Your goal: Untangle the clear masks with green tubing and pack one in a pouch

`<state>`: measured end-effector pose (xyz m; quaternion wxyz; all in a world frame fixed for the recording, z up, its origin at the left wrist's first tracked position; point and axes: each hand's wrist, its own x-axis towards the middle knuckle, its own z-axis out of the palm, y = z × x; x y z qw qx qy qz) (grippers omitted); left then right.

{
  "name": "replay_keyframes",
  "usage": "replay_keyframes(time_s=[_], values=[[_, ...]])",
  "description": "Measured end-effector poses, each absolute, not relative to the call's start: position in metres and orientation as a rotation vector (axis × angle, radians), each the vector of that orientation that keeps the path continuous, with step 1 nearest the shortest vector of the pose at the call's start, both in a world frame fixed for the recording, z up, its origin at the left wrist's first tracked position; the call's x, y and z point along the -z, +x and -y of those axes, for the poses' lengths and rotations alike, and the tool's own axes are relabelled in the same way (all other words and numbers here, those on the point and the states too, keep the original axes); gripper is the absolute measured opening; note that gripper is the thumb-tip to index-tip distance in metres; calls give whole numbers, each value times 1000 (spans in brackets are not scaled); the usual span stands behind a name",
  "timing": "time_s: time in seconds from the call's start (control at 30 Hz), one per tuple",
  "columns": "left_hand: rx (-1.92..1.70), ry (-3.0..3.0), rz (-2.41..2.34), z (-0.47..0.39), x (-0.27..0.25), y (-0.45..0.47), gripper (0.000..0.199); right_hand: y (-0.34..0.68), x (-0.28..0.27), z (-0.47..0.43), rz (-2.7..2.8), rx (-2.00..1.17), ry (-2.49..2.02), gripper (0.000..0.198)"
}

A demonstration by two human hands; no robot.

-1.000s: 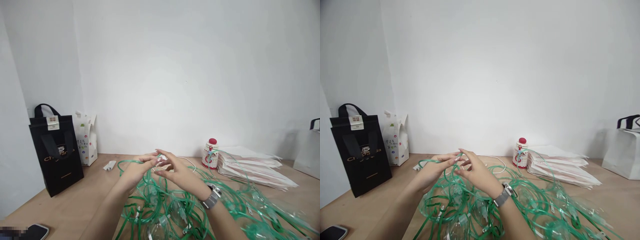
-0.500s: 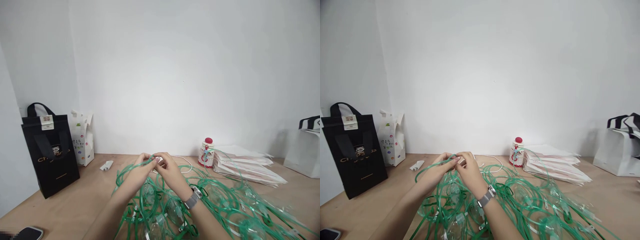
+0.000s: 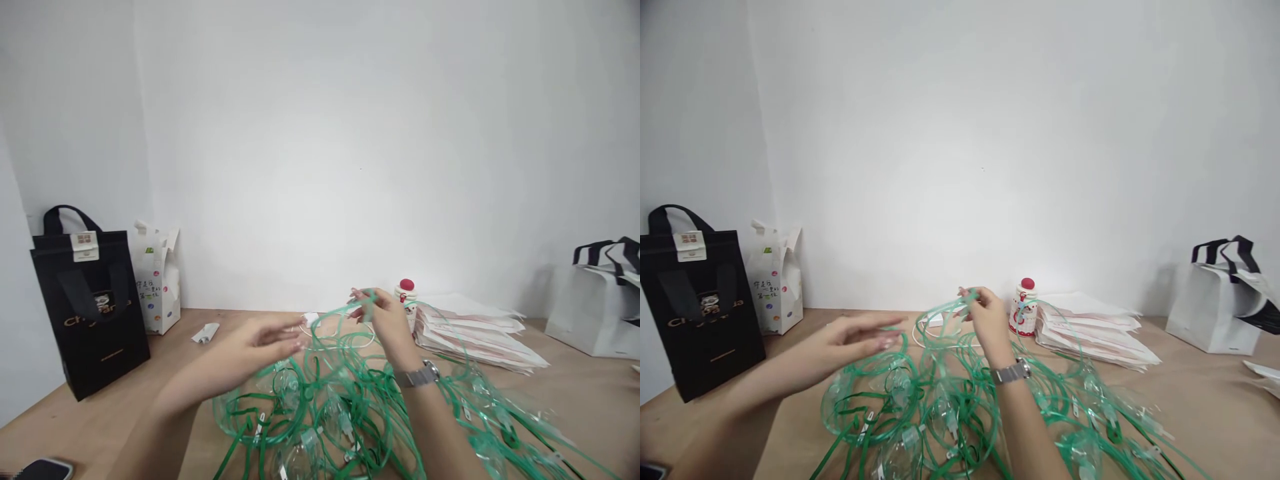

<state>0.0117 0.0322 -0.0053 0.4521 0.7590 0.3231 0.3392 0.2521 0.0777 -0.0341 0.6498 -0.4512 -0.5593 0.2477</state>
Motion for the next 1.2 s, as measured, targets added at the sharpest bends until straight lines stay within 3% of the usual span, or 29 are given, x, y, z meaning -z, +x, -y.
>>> replay_keyframes(time_s=[0.17, 0.27, 0.53, 0.7, 0.8, 0.93, 1.2], values=[[-1414, 1714, -937, -17, -16, -1, 56, 254, 22, -63, 1205, -703, -927, 27], [-1518, 1727, -1094, -13, -12, 0, 55, 238, 21, -55, 1180, -891, -828, 23], [-1489, 1955, -1225, -29, 7, 10, 53, 215, 27, -52, 1009, -1386, -585, 16], [-1438, 2001, -1238, -39, 16, 22, 55, 208, 22, -44, 982, -1436, -480, 11], [-1395, 2007, -1228, -39, 19, 29, 59, 205, 20, -39, 992, -1456, -430, 18], [-1079, 1975, -1080, -37, 23, 35, 67, 202, 21, -34, 1025, -1491, -406, 23], [-825, 1790, -546, -46, 39, 62, 47, 195, 20, -23, 1125, -1453, -389, 20]])
